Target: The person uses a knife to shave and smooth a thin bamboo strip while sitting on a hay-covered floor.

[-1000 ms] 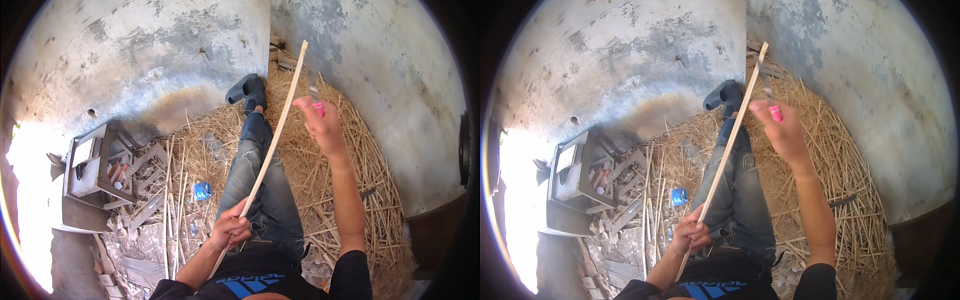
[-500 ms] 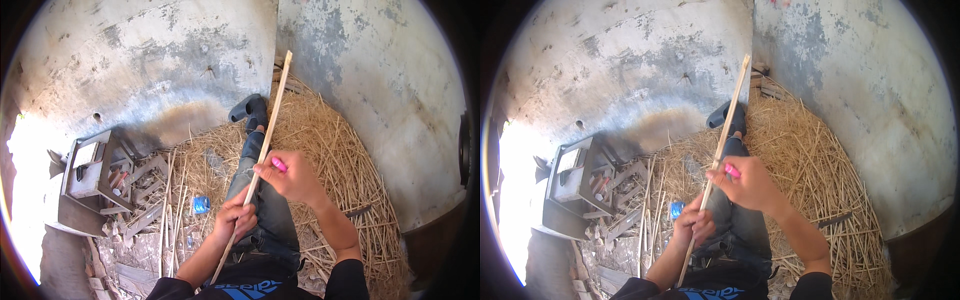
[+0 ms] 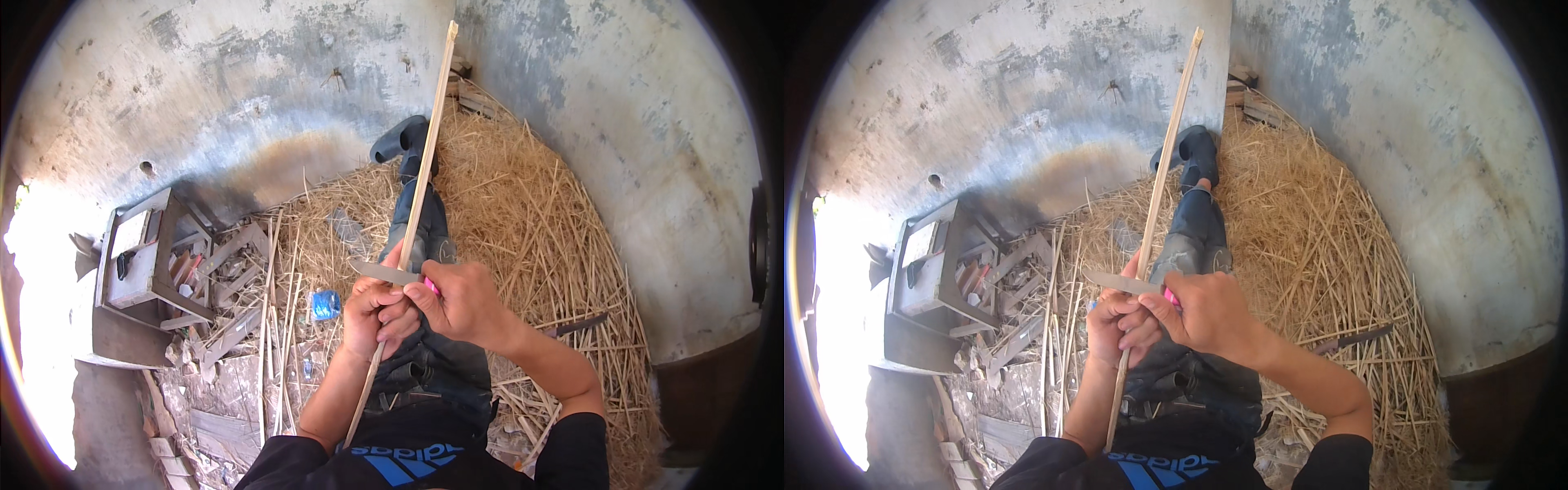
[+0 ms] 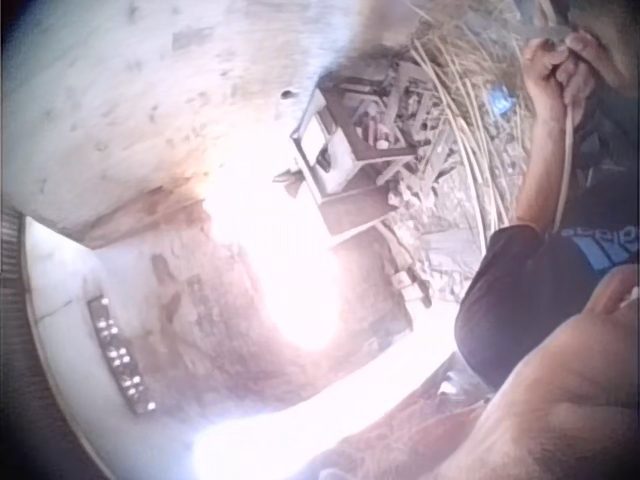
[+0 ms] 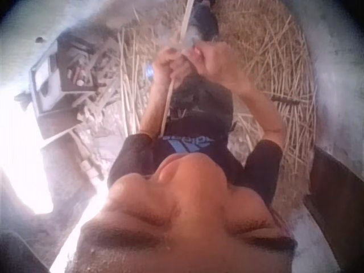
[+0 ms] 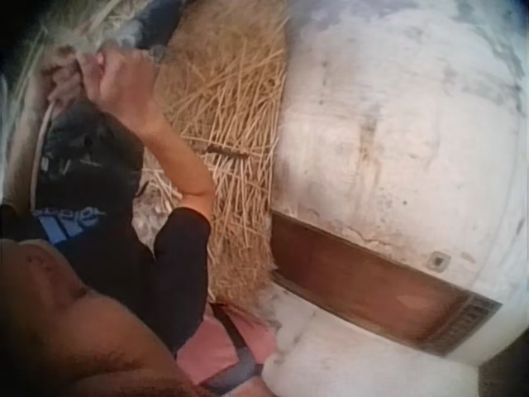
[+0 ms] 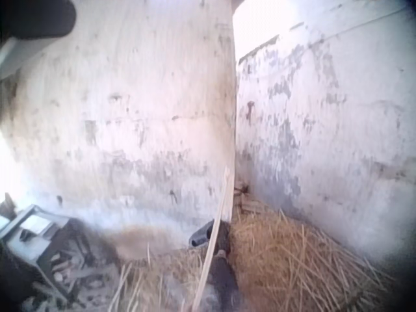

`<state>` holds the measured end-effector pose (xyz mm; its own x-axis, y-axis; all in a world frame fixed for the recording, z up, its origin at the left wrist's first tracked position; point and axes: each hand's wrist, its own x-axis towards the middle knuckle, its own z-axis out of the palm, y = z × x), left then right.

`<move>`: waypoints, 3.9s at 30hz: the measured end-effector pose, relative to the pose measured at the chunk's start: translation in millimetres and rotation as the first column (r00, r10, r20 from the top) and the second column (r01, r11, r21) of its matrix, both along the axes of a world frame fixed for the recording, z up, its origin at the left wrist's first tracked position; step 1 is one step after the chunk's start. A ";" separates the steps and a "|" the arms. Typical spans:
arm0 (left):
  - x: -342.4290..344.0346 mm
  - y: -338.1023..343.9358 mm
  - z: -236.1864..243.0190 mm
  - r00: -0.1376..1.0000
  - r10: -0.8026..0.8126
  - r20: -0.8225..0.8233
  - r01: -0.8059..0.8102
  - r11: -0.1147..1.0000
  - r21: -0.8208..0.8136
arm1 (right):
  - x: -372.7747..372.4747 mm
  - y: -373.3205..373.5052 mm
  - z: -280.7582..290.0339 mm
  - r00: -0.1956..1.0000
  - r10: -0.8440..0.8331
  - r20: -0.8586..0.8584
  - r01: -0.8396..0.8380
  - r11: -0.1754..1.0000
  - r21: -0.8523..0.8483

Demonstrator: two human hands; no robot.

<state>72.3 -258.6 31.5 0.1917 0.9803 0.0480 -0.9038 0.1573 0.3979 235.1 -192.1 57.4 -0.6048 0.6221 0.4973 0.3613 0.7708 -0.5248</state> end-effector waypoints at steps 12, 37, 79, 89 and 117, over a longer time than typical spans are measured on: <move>-9.1 6.9 -12.4 1.000 -0.003 0.006 0.004 0.994 -0.111 | -15.9 33.6 -33.9 0.992 -0.118 0.048 0.102 0.962 0.252; -14.5 5.4 -17.4 0.988 0.016 0.153 0.003 0.992 -0.123 | -35.7 49.5 -59.5 0.998 -0.053 -0.029 0.060 0.930 0.362; 55.2 -31.3 2.2 0.958 -0.278 -0.067 0.279 0.960 0.019 | 55.0 76.8 49.0 0.453 -0.327 -0.829 -0.349 0.791 -0.502; 30.2 -31.1 20.9 0.896 0.169 -0.411 -0.052 0.958 0.281 | 11.6 -19.9 44.0 0.837 -0.027 -0.546 -0.243 0.876 -0.416; 50.7 -6.5 70.0 0.336 0.629 -0.701 -0.100 0.764 0.637 | 31.5 -41.8 67.7 0.771 -0.100 -0.629 -0.134 0.940 -0.314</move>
